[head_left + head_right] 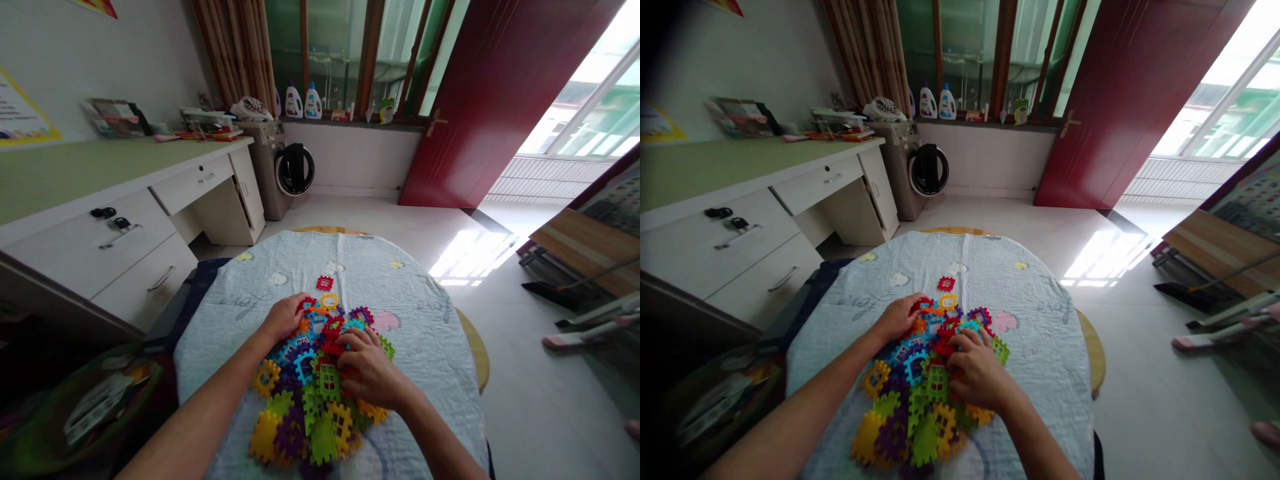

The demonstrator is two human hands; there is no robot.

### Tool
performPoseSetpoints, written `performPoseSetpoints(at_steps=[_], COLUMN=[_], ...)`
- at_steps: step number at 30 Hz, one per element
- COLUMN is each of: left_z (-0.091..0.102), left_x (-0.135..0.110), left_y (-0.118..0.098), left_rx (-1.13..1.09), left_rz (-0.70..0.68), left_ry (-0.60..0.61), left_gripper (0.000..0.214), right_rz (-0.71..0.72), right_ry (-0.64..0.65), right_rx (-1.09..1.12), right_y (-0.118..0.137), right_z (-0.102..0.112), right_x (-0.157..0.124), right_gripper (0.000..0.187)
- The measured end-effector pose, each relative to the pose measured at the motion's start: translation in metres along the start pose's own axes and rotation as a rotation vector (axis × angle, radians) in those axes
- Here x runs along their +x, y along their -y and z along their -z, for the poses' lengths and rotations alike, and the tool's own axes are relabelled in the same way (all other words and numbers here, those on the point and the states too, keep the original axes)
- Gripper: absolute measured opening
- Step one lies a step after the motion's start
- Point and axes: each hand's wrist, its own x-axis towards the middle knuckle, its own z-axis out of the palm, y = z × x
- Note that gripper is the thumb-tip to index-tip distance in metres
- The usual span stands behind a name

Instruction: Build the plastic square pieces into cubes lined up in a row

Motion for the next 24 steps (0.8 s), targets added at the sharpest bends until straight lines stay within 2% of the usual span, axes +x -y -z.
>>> performPoseSetpoints(at_steps=[3,6,7,9,12,13,15,17,20,24], left_z=[0.012,0.018,0.017,0.006,-0.023,-0.033,-0.048,-0.054,-0.051,-0.042], left_x=[-0.034,-0.079,-0.097,-0.132,-0.177,-0.186,-0.195,-0.193,-0.179,-0.166], left_y=[-0.007,-0.014,-0.015,-0.016,-0.015,-0.016,-0.019,-0.023,-0.027,-0.023], left_rx=[-0.061,-0.052,-0.024,0.039,0.111,0.123,0.149,0.163,0.156,0.153], left_rz=[-0.086,-0.109,-0.089,-0.041,-0.024,-0.037,-0.055,-0.061,-0.086,-0.128], left_ry=[0.035,0.002,-0.027,-0.042,-0.011,-0.003,-0.017,-0.053,-0.073,-0.120], left_gripper=[0.034,0.033,0.041,0.073,0.125,0.134,0.136,0.129,0.119,0.094], right_rz=[-0.121,-0.244,-0.277,-0.324,-0.363,-0.367,-0.363,-0.344,-0.298,-0.262], right_ry=[-0.064,-0.198,-0.244,-0.297,-0.265,-0.241,-0.186,-0.142,-0.131,-0.243], right_rx=[-0.036,-0.014,0.001,0.024,0.011,-0.004,-0.027,-0.029,-0.007,0.079], right_y=[-0.016,-0.033,-0.037,-0.042,-0.039,-0.036,-0.027,-0.017,-0.007,-0.007], right_z=[-0.003,-0.009,-0.013,-0.025,-0.047,-0.054,-0.062,-0.063,-0.057,-0.055], right_x=[-0.025,-0.049,-0.058,-0.074,-0.088,-0.089,-0.086,-0.077,-0.063,-0.054], right_gripper=[0.022,0.026,0.034,0.063,0.114,0.125,0.138,0.135,0.115,0.087])
